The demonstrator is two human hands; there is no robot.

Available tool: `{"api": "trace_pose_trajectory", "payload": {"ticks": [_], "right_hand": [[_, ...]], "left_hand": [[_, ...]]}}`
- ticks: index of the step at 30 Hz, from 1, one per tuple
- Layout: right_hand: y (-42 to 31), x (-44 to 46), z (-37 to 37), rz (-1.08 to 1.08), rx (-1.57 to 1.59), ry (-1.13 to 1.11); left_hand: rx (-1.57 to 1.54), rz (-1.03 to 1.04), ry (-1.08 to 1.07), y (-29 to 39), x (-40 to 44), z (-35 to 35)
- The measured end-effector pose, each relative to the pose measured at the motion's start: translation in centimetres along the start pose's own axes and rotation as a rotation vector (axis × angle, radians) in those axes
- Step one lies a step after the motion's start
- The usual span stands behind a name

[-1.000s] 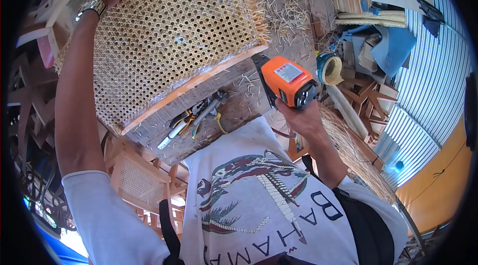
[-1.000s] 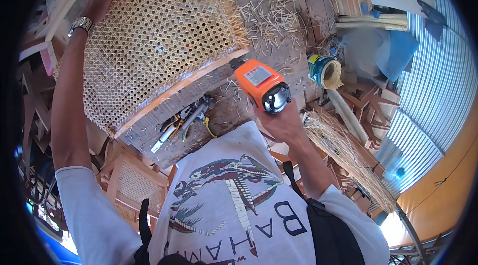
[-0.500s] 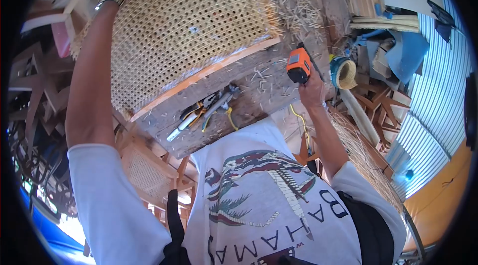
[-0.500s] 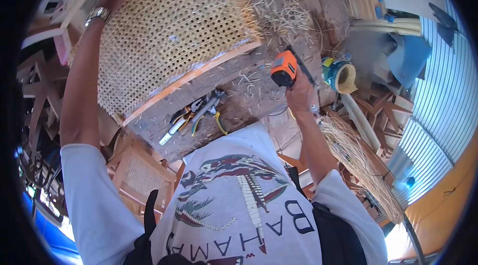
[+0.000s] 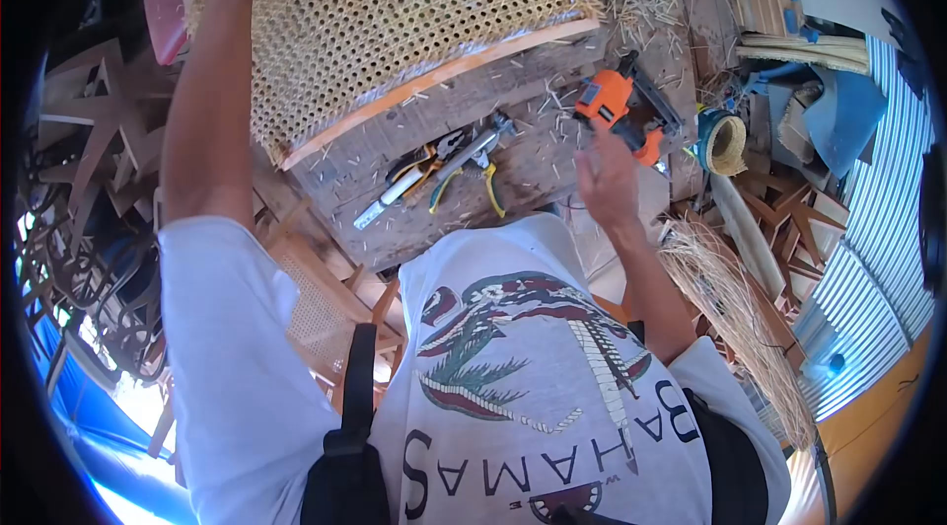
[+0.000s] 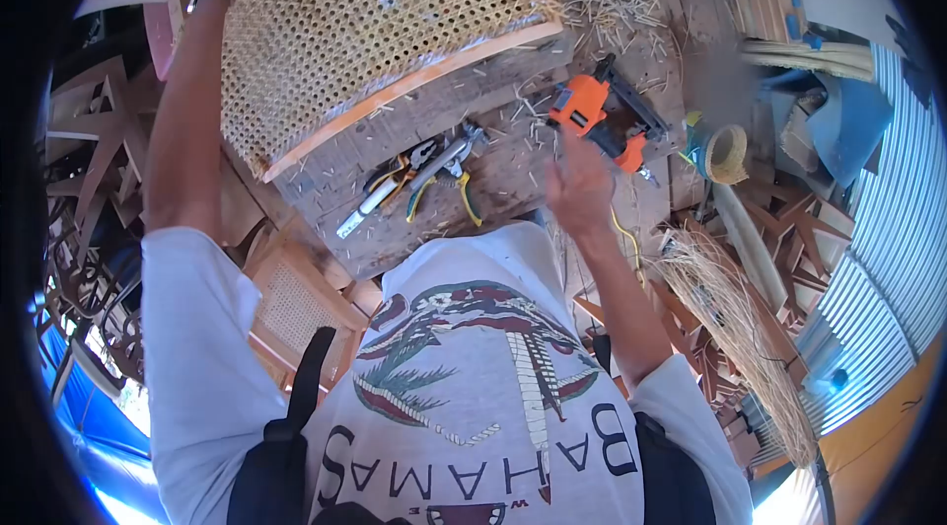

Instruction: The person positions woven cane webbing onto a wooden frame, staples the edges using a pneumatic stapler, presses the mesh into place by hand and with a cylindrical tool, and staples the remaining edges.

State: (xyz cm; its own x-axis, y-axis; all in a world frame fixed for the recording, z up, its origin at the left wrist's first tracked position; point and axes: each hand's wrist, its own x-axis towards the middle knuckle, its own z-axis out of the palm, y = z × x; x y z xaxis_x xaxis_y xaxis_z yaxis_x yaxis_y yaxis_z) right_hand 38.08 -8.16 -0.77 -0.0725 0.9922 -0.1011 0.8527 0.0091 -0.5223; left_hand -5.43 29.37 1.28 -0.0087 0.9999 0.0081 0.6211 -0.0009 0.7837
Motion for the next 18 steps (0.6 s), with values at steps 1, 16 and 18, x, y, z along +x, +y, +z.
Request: {"api": "trace_pose_trajectory", "payload": {"ticks": [1,16,18], "right_hand": [[-1.6,-0.9,0.7,0.051,0.118,-0.137],[-12.0,-1.4,14.6,0.588,0.314,-0.262],[-12.0,-1.7,15.3,0.588,0.197,-0.205]], "left_hand": [[0.013,0.064,0.056,0.3,-1.8,-1.2],[-0.366,-0.757,0.442,-12.9,-52.8,-0.2],[-0.309,-0.765,0.389,-12.6,-53.9,1.1]]}}
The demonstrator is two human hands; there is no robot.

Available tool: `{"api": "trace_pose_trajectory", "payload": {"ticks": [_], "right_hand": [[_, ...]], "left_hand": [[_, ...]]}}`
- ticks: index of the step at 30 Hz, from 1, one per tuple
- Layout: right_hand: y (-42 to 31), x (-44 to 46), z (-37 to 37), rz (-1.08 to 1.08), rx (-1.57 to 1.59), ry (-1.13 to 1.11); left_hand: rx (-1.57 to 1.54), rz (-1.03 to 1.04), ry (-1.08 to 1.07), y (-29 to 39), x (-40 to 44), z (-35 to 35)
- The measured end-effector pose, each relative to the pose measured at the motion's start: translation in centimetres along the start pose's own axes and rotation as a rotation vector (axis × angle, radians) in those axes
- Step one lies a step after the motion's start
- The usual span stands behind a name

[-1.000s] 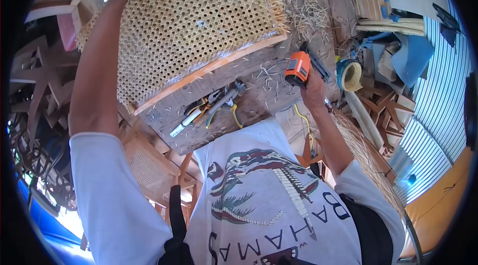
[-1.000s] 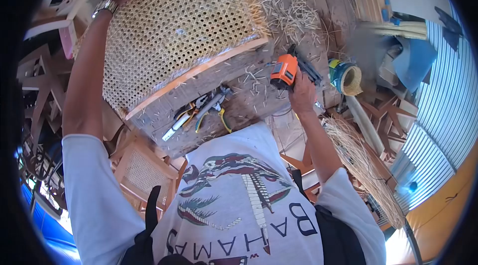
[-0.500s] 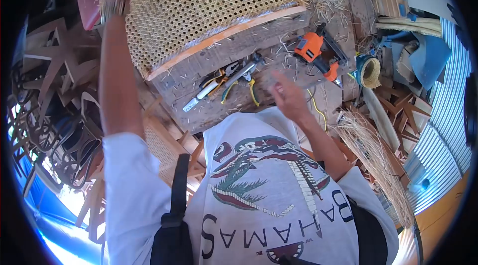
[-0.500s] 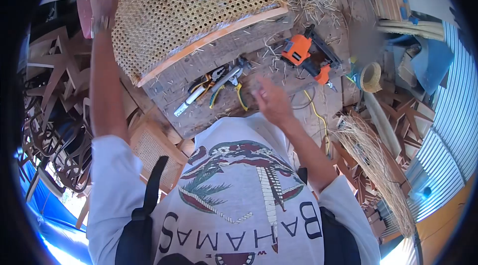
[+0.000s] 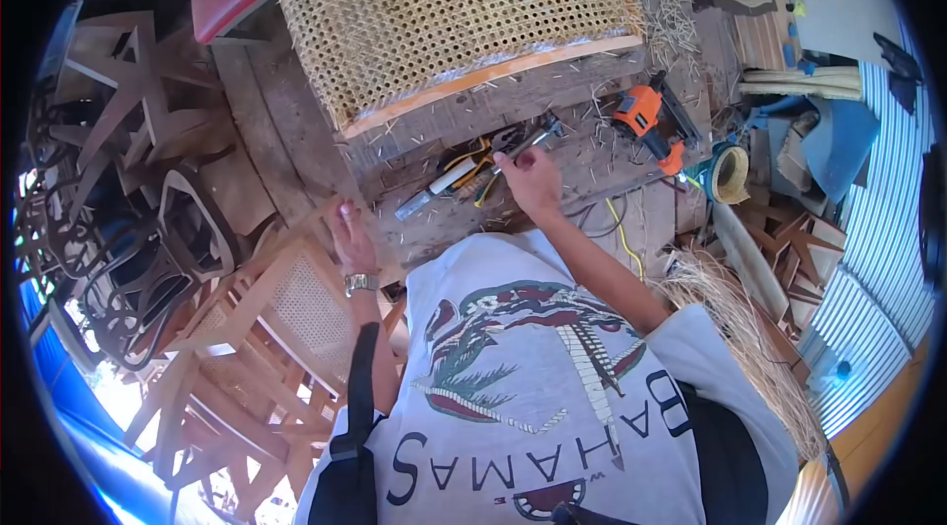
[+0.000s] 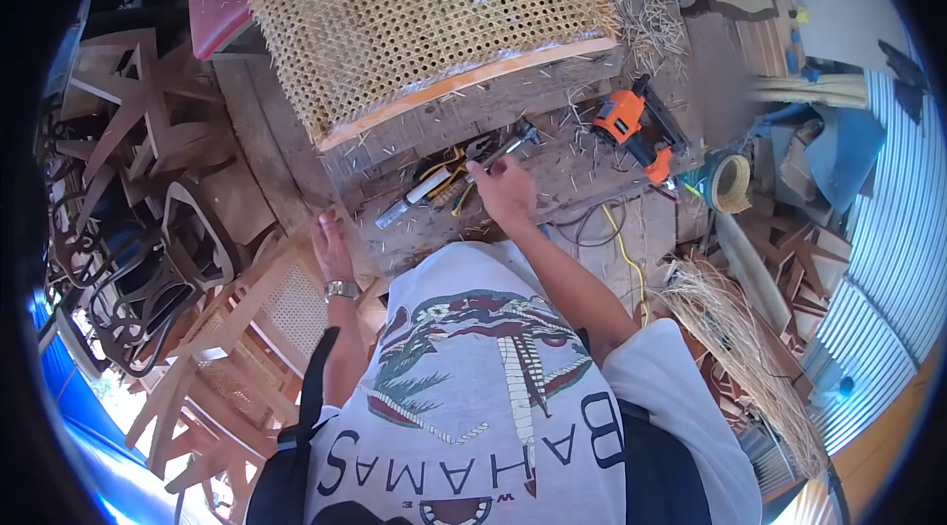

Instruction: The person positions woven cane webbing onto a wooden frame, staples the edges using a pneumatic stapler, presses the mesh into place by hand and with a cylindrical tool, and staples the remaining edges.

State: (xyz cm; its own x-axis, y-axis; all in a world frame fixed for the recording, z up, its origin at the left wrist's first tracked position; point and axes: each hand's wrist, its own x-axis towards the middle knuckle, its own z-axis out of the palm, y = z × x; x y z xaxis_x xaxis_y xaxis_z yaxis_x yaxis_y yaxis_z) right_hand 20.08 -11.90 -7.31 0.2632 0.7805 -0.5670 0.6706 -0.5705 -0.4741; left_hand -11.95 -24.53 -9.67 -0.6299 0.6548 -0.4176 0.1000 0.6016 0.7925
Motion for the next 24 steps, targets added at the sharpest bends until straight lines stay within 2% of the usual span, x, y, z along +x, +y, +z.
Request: {"api": "trace_pose_trajectory", "payload": {"ticks": [3,6,9,11,12,15,16,19,22,24], "right_hand": [[-0.9,1.2,0.4,0.143,0.057,0.059],[0.2,2.6,0.7,0.291,0.190,-0.033],[1.3,2.6,1.4,0.225,0.126,0.162],[1.2,1.3,0.4,0.245,0.552,0.113],[1.2,0.4,-0.4,0.252,0.766,0.090],[2.2,-1.9,-2.9,0.188,0.979,-0.003],[3.2,-2.2,-3.5,0.228,0.890,0.018],[3.0,-4.2,-7.1,0.242,0.639,-0.128],[6.5,-3.5,-7.2,-0.095,0.295,0.017],[8.4,-2.8,-7.2,-0.298,0.031,0.143]], "left_hand": [[0.280,0.084,-0.024,3.9,1.2,2.4],[0.298,0.156,0.076,0.4,4.3,3.9],[0.343,0.035,0.000,0.0,5.4,4.3],[0.263,0.007,-0.032,-3.2,6.6,4.1],[0.203,-0.034,-0.063,-1.7,6.0,3.6],[0.074,-0.066,-0.151,-3.1,7.2,3.1],[0.037,-0.061,-0.176,-4.5,8.2,2.9],[0.041,-0.043,-0.300,-6.2,9.8,1.4],[0.401,0.071,-0.322,-4.2,8.6,-1.4],[0.514,0.100,-0.283,-9.2,7.9,-2.9]]}}
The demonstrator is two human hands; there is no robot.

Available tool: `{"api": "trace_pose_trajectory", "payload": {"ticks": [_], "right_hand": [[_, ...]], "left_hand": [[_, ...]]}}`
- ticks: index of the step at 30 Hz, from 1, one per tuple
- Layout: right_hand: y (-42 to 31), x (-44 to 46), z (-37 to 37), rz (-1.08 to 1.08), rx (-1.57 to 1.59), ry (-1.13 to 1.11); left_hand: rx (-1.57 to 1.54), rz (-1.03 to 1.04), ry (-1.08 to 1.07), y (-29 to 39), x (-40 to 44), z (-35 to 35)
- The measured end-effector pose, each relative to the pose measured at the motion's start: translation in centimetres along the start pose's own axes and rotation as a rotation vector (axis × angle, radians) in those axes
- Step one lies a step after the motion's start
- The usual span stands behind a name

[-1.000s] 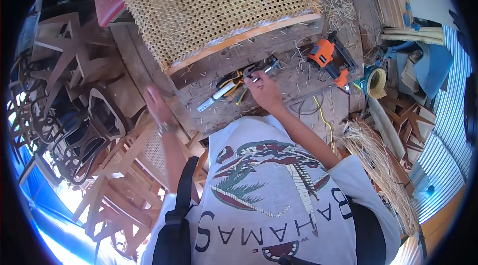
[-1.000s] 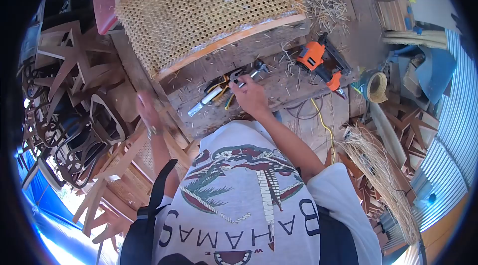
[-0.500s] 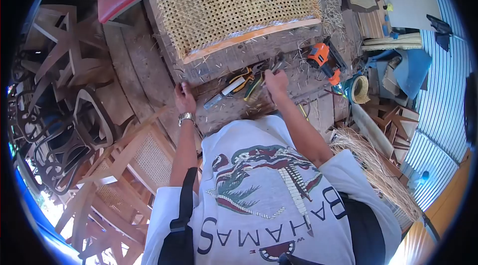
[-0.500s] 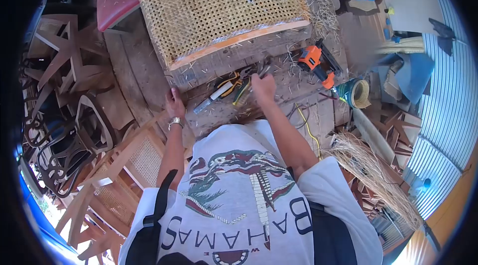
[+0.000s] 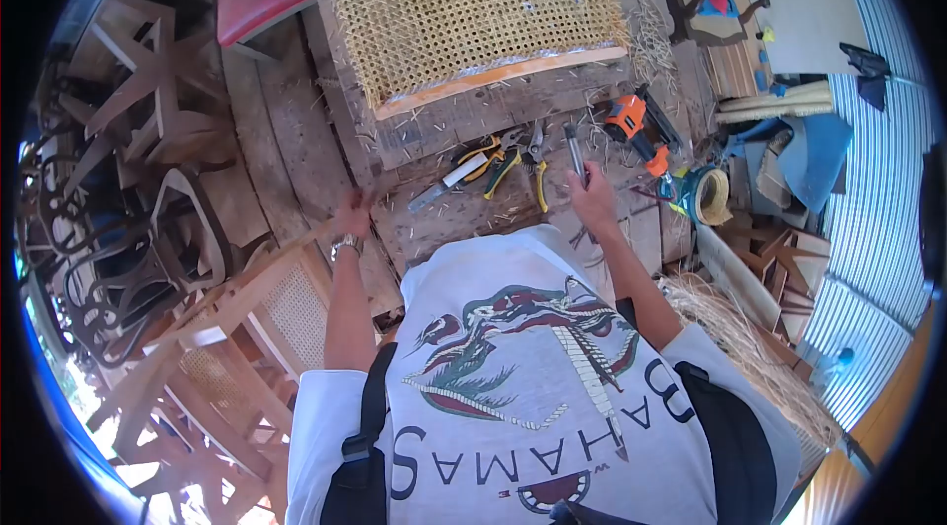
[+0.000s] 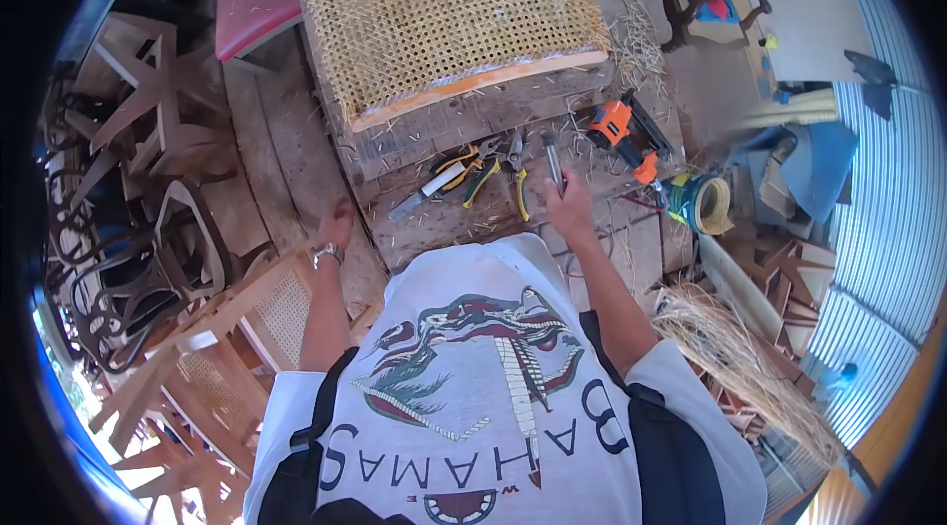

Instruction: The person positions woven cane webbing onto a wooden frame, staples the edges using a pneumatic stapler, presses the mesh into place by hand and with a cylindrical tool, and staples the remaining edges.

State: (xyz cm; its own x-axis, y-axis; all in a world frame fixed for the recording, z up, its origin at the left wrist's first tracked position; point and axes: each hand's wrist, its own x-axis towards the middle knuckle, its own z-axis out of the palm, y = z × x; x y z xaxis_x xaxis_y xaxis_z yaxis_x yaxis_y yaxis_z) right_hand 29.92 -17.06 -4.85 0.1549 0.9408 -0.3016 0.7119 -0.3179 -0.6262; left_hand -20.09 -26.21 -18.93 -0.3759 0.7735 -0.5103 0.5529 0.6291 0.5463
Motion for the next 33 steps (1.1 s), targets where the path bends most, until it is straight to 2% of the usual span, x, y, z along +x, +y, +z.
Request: {"api": "trace_pose_trajectory", "payload": {"ticks": [1,3,4,5,6,10,14,17,23,26,29,30,33], "right_hand": [[0.4,0.5,-0.1,-0.116,-0.134,0.042],[0.3,1.5,-0.7,-0.134,-0.102,-0.015],[0.6,1.7,-0.7,-0.134,-0.085,-0.050],[1.0,1.9,-0.5,-0.183,-0.132,-0.032],[1.6,2.2,-0.3,-0.230,-0.179,-0.013],[2.0,2.3,0.2,-0.268,-0.307,-0.036],[3.2,2.9,0.8,-0.238,-0.357,-0.145],[4.5,3.5,0.5,-0.242,-0.293,-0.166],[3.3,4.0,0.5,-0.197,-0.341,-0.162],[2.7,4.3,0.6,-0.165,-0.347,-0.169],[3.2,4.3,0.3,-0.149,-0.282,-0.168],[3.2,4.2,0.3,-0.127,-0.261,-0.172],[3.3,4.5,0.8,-0.075,-0.276,-0.159]], "left_hand": [[0.058,-0.003,0.025,-3.7,-0.5,1.4],[-0.174,-0.043,-0.071,-12.0,-4.0,4.2],[-0.093,-0.272,-0.158,-8.2,-8.1,2.5],[0.003,-0.493,-0.265,-1.3,-12.8,-0.6],[0.014,-0.555,-0.284,-2.0,-16.2,0.3],[-0.073,-0.594,-0.230,-9.0,-28.8,7.4],[-0.088,-0.588,-0.189,-10.8,-38.9,12.8],[-0.064,-0.536,-0.183,-11.3,-41.7,15.1],[0.038,-0.246,-0.074,-14.1,-36.2,15.1],[0.165,0.080,0.087,-15.9,-29.1,12.3],[-0.423,-0.488,-0.267,-10.1,-21.1,4.1],[-0.453,-0.317,-0.157,-10.7,-18.5,3.4],[-0.503,-0.431,-0.187,-8.7,-12.2,-2.0]]}}
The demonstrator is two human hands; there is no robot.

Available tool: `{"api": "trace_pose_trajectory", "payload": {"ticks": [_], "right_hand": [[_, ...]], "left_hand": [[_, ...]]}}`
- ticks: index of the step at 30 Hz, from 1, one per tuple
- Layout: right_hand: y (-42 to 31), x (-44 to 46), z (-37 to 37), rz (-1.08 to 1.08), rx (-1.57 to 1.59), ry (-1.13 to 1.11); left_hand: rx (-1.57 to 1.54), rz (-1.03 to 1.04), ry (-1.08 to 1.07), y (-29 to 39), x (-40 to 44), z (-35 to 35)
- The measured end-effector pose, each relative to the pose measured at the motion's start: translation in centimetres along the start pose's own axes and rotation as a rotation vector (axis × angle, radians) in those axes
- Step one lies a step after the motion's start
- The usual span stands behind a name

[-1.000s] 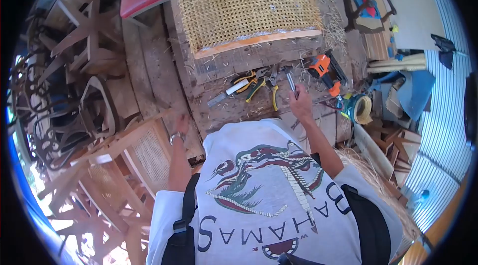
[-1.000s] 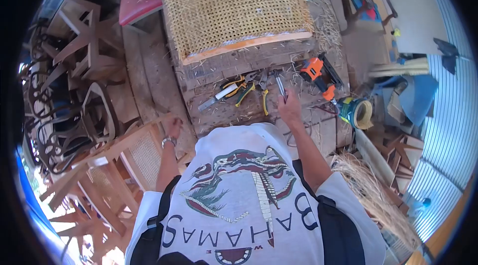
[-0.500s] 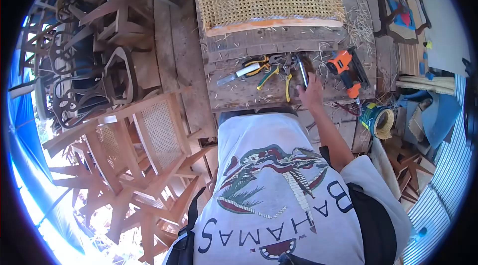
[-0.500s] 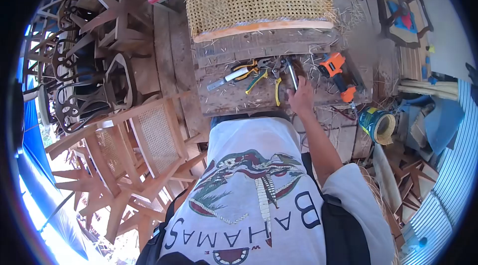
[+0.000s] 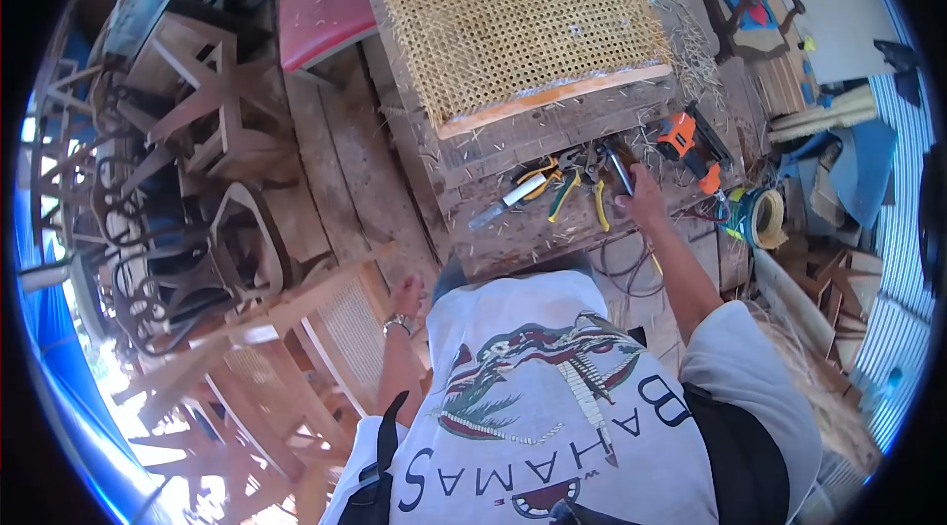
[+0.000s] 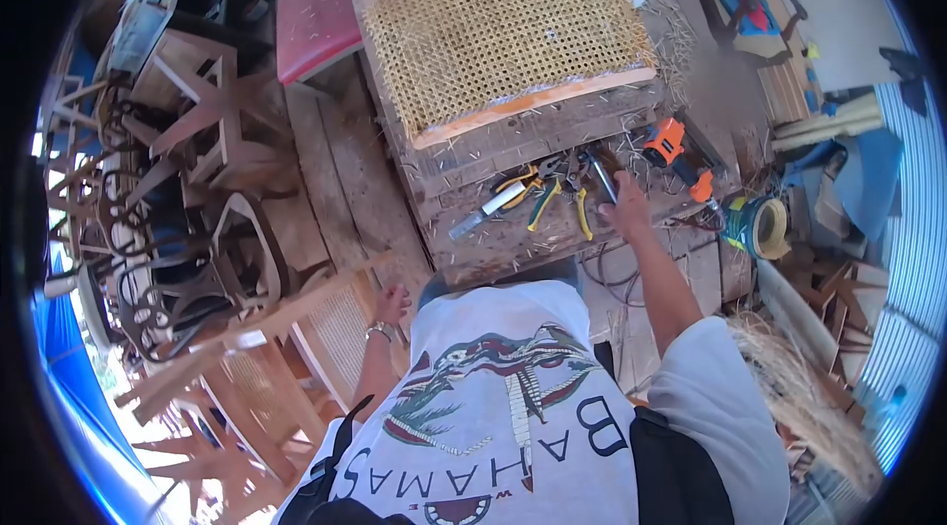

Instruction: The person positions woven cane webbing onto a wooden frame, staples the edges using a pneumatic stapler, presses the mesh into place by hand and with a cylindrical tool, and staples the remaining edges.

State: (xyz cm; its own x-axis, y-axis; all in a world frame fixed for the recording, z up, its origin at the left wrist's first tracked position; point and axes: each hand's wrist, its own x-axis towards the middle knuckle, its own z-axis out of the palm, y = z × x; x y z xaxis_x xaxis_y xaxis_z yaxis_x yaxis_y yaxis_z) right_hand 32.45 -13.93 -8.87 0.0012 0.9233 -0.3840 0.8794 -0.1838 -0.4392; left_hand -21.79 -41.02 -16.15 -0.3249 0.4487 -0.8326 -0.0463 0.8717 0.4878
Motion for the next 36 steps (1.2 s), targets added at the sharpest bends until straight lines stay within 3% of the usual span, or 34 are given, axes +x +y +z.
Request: {"api": "trace_pose_trajectory", "payload": {"ticks": [2,8,10,13,15,18,20,23,25,27,29,31,34,36], "right_hand": [[-0.3,0.2,0.1,0.047,-0.046,-0.017],[-0.1,-0.9,2.2,0.025,-0.150,0.212],[-0.9,-0.9,2.4,0.125,-0.200,0.174],[-2.4,-2.3,2.8,0.100,-0.363,0.266],[-2.6,-2.6,3.0,0.045,-0.489,0.349],[-0.9,-0.4,0.4,0.069,-0.354,0.129],[-1.7,1.5,-3.6,0.024,-0.039,0.323],[-4.5,7.0,-12.4,-0.076,0.197,0.412],[-5.8,11.8,-16.9,-0.225,0.111,0.466],[-6.9,17.1,-19.5,-0.324,0.221,0.503],[-7.4,22.6,-20.7,-0.326,0.245,0.454],[-8.0,27.6,-21.2,-0.343,0.258,0.449],[-11.8,32.1,-24.0,-0.606,0.059,0.586],[-15.5,35.0,-27.6,-0.586,0.005,0.337]], "left_hand": [[-0.019,0.125,0.018,2.7,2.2,-2.4],[0.189,0.129,-0.031,9.4,6.0,-6.8],[0.225,0.264,-0.034,11.4,8.6,-7.1],[0.205,0.543,0.010,15.4,11.8,-7.9],[0.325,0.693,0.158,20.2,11.4,-7.6],[0.348,0.787,0.224,27.1,10.1,-7.3],[0.382,0.873,0.294,31.9,7.7,-6.3],[0.305,0.987,0.323,39.6,5.0,-1.3],[0.427,1.164,0.391,44.9,2.2,4.1],[0.581,1.273,0.425,49.1,1.6,9.5],[0.665,1.483,0.462,52.8,1.4,15.4],[0.746,1.518,0.402,56.6,1.9,20.7],[0.851,1.382,0.270,62.2,1.9,27.0],[0.928,1.342,0.238,65.3,4.1,29.5]]}}
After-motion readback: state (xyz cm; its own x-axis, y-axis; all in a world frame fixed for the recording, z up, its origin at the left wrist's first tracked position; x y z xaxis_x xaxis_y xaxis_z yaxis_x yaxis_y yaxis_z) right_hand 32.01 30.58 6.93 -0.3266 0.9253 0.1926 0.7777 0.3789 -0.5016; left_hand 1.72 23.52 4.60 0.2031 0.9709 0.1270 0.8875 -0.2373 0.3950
